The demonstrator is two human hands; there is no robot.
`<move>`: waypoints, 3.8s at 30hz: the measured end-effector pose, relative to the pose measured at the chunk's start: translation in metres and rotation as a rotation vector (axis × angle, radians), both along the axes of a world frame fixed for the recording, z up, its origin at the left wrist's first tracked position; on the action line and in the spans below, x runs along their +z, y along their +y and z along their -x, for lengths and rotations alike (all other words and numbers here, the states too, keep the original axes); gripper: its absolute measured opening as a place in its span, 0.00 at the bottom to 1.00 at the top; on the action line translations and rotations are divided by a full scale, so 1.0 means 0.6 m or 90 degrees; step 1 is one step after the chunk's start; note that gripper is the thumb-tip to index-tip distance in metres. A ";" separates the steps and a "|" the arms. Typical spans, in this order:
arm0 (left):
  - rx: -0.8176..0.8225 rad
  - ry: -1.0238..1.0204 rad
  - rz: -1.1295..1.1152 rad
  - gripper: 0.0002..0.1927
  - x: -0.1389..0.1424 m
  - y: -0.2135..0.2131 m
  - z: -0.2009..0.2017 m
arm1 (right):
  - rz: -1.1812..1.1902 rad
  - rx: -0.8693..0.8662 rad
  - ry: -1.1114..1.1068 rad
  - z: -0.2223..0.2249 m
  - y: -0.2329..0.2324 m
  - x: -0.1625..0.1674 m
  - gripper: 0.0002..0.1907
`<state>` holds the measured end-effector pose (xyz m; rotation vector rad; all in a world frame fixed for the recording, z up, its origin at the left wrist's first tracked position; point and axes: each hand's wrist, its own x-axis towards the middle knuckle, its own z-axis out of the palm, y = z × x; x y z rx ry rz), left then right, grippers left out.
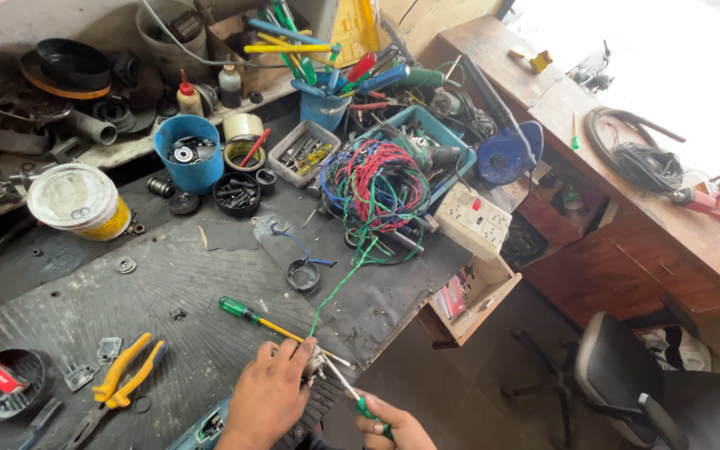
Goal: The person repairs an angle grinder at a cluttered workbench. They use a green-handled screwdriver to loosen and remove screws from the grinder's gear housing, lift off the housing cover, handle internal parts, and continue unscrewing and repositioning the tool across the bench.
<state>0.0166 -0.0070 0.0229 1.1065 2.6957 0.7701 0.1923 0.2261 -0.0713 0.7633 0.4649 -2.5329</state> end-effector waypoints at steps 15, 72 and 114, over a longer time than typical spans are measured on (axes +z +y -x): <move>0.030 0.026 -0.003 0.41 0.016 0.005 -0.047 | -0.384 0.056 0.025 0.007 0.014 0.032 0.13; 0.451 -0.141 0.104 0.35 -0.143 -0.243 -0.130 | -1.312 0.056 0.809 0.238 0.050 0.122 0.17; 0.577 0.059 0.066 0.48 -0.057 -0.189 -0.210 | -1.435 0.487 0.717 0.261 0.033 0.139 0.28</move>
